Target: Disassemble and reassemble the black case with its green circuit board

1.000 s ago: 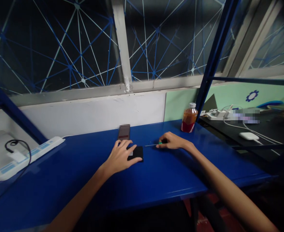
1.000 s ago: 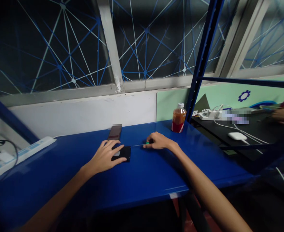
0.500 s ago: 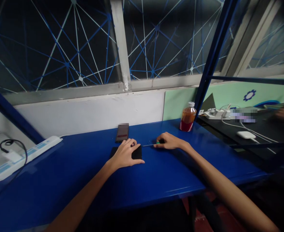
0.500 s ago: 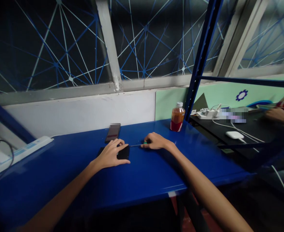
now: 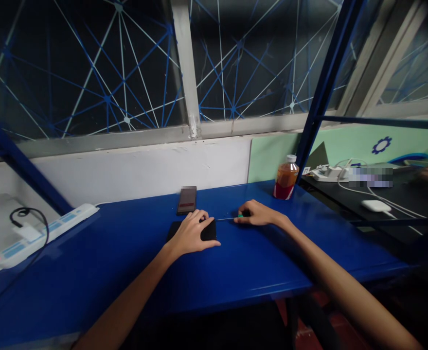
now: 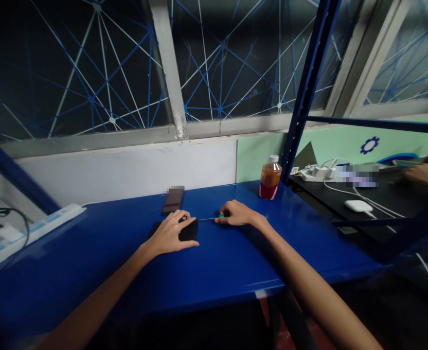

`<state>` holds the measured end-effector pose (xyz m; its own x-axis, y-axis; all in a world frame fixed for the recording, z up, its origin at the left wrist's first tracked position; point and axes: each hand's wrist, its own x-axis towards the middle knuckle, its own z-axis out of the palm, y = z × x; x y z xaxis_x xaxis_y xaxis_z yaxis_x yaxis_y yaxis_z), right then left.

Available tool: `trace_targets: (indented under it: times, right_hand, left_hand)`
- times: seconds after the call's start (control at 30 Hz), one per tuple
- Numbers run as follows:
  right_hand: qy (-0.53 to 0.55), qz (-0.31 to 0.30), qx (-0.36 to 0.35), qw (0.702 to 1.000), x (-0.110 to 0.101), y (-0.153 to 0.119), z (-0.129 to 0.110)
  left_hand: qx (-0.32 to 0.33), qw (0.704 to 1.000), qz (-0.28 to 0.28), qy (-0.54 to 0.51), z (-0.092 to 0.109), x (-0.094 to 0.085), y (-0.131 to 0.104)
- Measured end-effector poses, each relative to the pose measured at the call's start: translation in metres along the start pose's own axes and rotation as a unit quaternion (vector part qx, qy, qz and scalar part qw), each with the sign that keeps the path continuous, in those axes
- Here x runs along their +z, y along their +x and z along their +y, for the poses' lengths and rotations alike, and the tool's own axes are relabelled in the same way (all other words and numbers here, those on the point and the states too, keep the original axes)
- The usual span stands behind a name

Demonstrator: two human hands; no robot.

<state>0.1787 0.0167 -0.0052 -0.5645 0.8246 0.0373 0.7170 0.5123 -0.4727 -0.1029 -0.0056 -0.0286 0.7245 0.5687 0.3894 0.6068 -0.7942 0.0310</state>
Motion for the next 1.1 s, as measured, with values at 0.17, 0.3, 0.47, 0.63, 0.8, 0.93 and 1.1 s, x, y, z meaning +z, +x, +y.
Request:
trace_targets:
  times: [0.17,0.3,0.47,0.63,0.8,0.93,1.1]
  right_hand:
    - [0.006,-0.002,-0.004,1.000,-0.0003,-0.0003,-0.0028]
    - [0.005,0.004,0.005,1.000,-0.0018,-0.0003,-0.0014]
    - [-0.012,-0.003,0.018,1.000,-0.0017,-0.0004,-0.0008]
    - [-0.019,-0.003,0.017,1.000,-0.0012,-0.0006,-0.0027]
    - [-0.021,-0.005,0.015,1.000,-0.0026,-0.0013,-0.0039]
    - [-0.017,-0.008,0.022,1.000,-0.0029,-0.0016,-0.0048]
    - [-0.015,-0.006,0.024,1.000,-0.0027,-0.0006,-0.0040]
  left_hand:
    - [0.001,1.000,0.000,0.000,0.0012,-0.0014,-0.0004]
    - [0.001,1.000,0.003,-0.004,0.0015,-0.0018,-0.0010]
    - [-0.001,1.000,0.005,-0.005,0.0014,-0.0013,-0.0016]
    - [-0.002,1.000,0.000,-0.006,0.0011,-0.0014,-0.0007]
    - [-0.003,1.000,0.001,-0.010,0.0012,-0.0015,-0.0008]
    - [-0.002,1.000,0.007,-0.014,0.0010,-0.0012,-0.0012]
    - [0.003,1.000,0.008,-0.010,0.0012,-0.0015,-0.0010]
